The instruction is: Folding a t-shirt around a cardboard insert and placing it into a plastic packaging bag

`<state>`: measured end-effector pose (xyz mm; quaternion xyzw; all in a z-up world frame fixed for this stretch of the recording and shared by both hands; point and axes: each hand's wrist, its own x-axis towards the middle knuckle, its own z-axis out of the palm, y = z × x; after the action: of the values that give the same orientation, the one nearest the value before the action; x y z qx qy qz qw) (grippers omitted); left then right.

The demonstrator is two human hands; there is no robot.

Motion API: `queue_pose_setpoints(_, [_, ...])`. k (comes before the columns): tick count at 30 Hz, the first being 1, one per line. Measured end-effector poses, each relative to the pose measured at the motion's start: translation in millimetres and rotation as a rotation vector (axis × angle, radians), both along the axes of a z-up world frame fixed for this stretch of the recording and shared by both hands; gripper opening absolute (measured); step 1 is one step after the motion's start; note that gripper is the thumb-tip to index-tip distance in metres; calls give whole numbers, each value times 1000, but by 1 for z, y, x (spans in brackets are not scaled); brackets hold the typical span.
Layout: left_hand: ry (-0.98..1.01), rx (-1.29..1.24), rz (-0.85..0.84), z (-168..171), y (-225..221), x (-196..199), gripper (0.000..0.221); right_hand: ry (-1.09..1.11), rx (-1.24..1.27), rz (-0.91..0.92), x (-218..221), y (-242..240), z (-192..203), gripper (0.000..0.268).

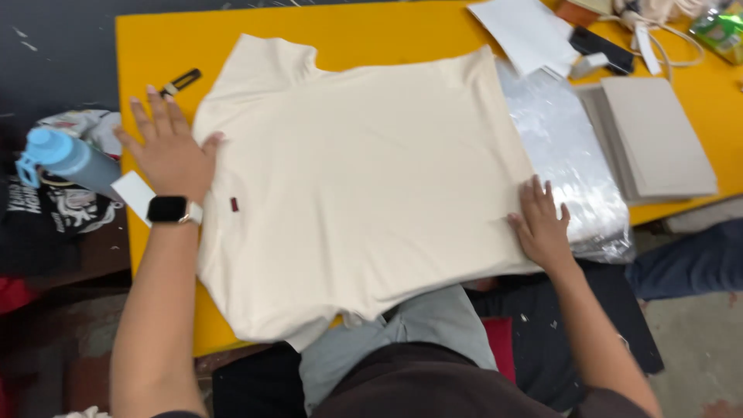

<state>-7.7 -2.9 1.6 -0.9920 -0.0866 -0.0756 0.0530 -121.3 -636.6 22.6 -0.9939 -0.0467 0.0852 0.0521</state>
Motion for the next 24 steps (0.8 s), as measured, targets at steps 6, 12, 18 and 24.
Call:
queue_pose_setpoints(6, [63, -350, -486, 17, -79, -183, 78, -74, 97, -156, -69, -30, -9, 74])
queue_pose_setpoints(12, [-112, -457, -1, 3, -73, -322, 65, -414, 215, -347, -21, -60, 0, 51])
queue_pose_setpoints(18, [-699, -575, 22, -25, -125, -350, 45, -487, 185, -95, 109, -91, -23, 52])
queue_pose_setpoints(24, [-663, -455, -76, -5, -123, -318, 49, -71, 140, -340, 119, -86, 4, 70])
